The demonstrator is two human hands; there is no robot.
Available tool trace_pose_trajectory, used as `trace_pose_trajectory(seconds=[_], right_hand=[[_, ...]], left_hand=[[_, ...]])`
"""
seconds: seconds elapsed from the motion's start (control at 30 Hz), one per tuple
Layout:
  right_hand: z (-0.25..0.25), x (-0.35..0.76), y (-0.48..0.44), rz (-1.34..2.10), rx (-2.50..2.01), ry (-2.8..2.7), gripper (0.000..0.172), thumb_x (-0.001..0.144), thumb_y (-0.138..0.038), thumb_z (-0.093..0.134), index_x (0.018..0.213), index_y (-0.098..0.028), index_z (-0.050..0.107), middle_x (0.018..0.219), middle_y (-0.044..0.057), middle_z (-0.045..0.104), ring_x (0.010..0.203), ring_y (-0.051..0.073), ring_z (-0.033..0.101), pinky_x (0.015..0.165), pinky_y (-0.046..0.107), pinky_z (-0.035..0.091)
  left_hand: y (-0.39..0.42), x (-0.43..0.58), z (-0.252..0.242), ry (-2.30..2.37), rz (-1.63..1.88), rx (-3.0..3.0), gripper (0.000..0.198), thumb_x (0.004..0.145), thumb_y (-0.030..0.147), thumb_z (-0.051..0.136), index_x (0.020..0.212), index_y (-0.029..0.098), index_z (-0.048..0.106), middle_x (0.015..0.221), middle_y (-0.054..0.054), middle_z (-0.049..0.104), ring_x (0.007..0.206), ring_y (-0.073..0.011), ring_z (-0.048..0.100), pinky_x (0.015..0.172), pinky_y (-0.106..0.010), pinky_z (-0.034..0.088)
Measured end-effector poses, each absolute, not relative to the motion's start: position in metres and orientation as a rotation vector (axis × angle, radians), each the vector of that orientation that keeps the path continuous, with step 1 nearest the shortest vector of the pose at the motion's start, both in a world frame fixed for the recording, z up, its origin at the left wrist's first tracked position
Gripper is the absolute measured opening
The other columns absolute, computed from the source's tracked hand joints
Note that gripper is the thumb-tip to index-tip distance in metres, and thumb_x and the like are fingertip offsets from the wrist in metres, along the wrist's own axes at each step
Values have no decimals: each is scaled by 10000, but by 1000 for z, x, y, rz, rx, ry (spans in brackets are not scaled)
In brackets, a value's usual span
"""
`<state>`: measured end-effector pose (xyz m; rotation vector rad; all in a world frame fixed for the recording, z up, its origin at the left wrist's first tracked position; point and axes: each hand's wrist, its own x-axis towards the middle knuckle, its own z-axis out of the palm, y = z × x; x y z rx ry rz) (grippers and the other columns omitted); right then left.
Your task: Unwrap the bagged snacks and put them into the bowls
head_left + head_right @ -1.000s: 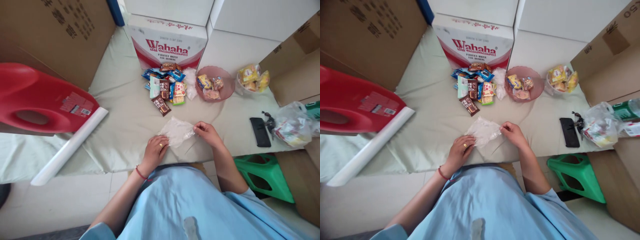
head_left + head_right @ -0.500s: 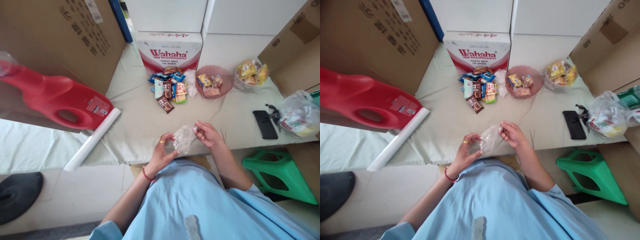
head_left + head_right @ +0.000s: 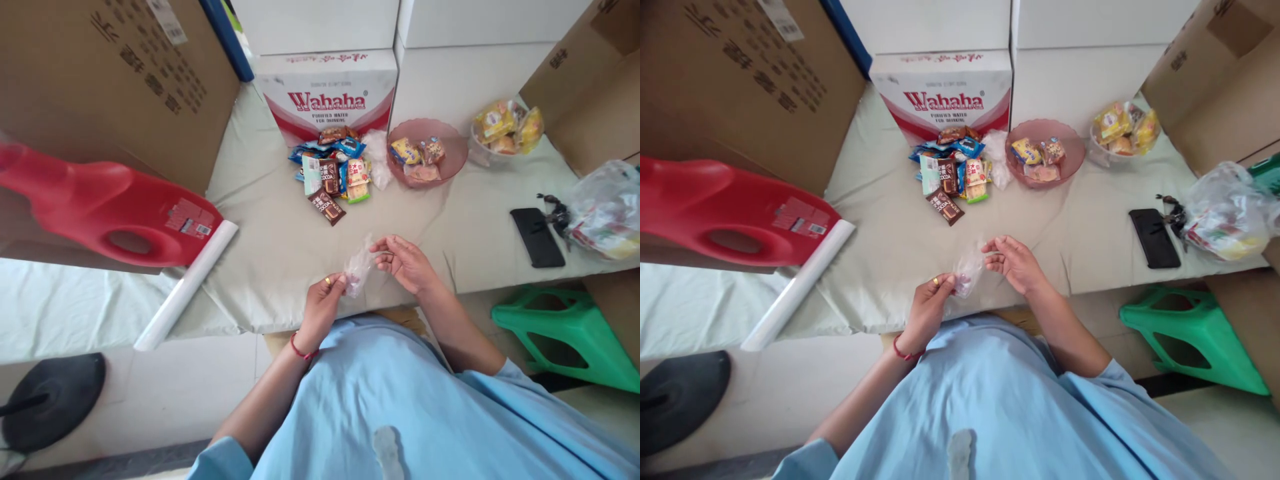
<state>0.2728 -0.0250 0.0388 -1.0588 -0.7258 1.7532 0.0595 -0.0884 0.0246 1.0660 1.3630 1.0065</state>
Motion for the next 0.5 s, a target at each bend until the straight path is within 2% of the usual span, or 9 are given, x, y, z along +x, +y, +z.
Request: trace_pose_trajectory(seconds=[0.13, 0.27, 0.3, 0.4, 0.5], right_hand=[[32, 258, -36, 1487, -1206, -926, 463, 801, -664, 808, 911, -243, 648, 932, 17, 674, 807, 143, 656, 736, 290, 592], [30, 238, -41, 1278, -1354, -1211, 542, 687, -506, 920, 1105, -280, 660, 1177, 61, 666, 1011, 209, 636, 761, 322, 577], [30, 235, -39, 1272, -1366, -1245, 519, 690, -463, 913, 1108, -281, 664, 1144, 55, 674, 989, 208, 636, 763, 326, 568], [31, 233, -28, 1331, -1351, -1253, 259, 806, -410, 790, 987, -261, 680, 913, 13, 675, 832, 175, 623, 781, 330, 536], [32, 241, -14, 1306, -1386, -1231, 191, 820, -395, 764, 915, -249, 686, 849, -4, 667, 744, 148, 584, 747, 311, 501]], left_hand=[[-85, 59, 25, 1321, 1009, 953, 382, 913, 569, 706, 943, 208, 827, 922, -71, 808, 868, -213, 704, 816, -312, 534], [-84, 53, 26, 1308, 1013, 1015, 341, 936, 532, 707, 966, 212, 821, 921, -50, 803, 867, -204, 706, 838, -306, 535], [-83, 50, 25, 1319, 1026, 1016, 336, 945, 526, 701, 968, 212, 817, 917, -43, 800, 875, -202, 706, 842, -301, 533], [-76, 35, 20, 1340, 1139, 868, 350, 943, 547, 701, 948, 211, 796, 917, -37, 790, 893, -195, 705, 836, -294, 536], [-68, 19, 12, 1266, 1297, 602, 354, 865, 562, 780, 908, 211, 765, 961, -46, 791, 913, -192, 717, 834, -300, 555]])
